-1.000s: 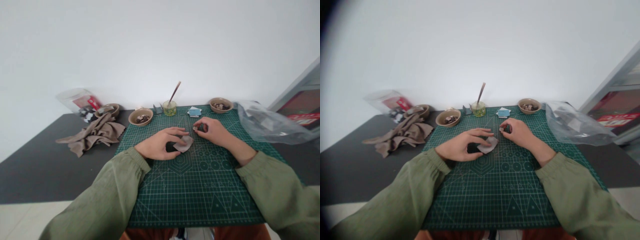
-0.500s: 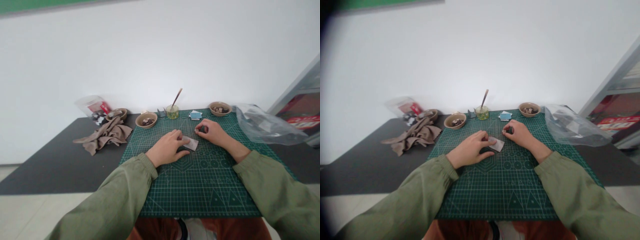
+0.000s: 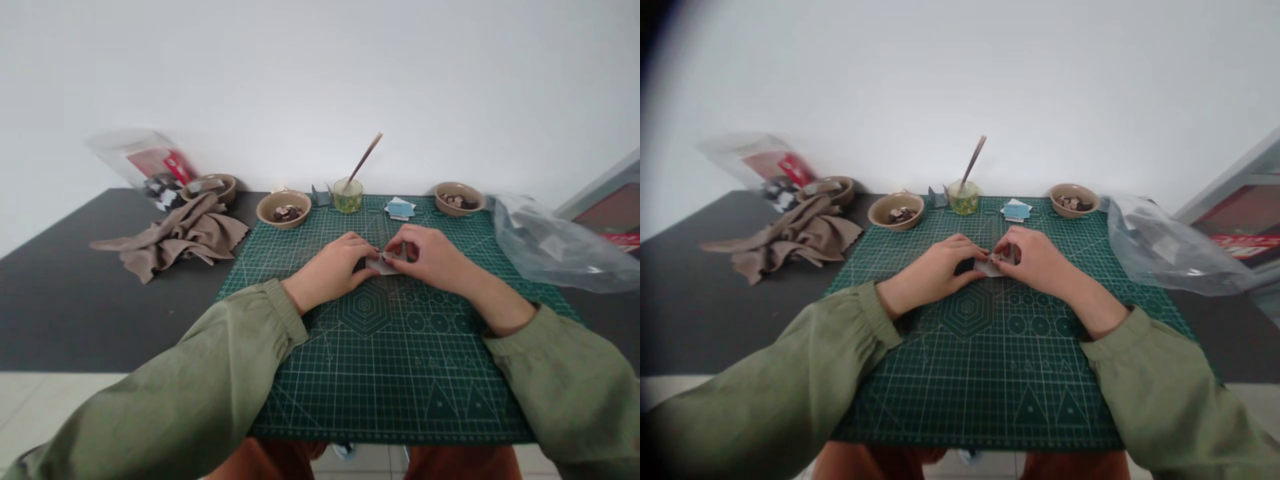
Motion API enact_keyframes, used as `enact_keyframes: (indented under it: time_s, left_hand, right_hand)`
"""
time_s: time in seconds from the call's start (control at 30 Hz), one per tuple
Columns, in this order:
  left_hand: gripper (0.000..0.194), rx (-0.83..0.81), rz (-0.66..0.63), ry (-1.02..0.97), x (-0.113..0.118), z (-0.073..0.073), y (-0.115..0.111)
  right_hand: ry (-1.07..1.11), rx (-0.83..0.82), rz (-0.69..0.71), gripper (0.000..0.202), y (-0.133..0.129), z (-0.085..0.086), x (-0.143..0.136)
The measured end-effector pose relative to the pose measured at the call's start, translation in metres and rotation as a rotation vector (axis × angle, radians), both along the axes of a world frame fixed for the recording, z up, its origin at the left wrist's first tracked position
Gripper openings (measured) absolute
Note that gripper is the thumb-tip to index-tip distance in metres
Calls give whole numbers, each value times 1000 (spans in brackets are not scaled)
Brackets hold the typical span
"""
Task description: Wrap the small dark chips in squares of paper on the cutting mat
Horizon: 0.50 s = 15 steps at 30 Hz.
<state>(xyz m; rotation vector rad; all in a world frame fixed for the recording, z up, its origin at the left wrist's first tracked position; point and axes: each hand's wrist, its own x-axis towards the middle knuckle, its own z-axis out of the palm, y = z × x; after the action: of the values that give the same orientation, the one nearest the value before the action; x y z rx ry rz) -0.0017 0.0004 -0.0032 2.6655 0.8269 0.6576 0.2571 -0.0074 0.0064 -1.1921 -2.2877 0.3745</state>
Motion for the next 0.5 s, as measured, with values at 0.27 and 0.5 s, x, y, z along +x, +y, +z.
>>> enact_keyframes:
  time_s: [0.27, 0.5]
  left_hand:
    - [19, 7, 39, 25, -1, 1, -10]
    - [15, -7, 48, 27, -1, 4, -15]
  right_hand:
    - [-54, 19, -12, 9, -4, -9, 2]
    - [-34, -19, 26, 6, -12, -6, -4]
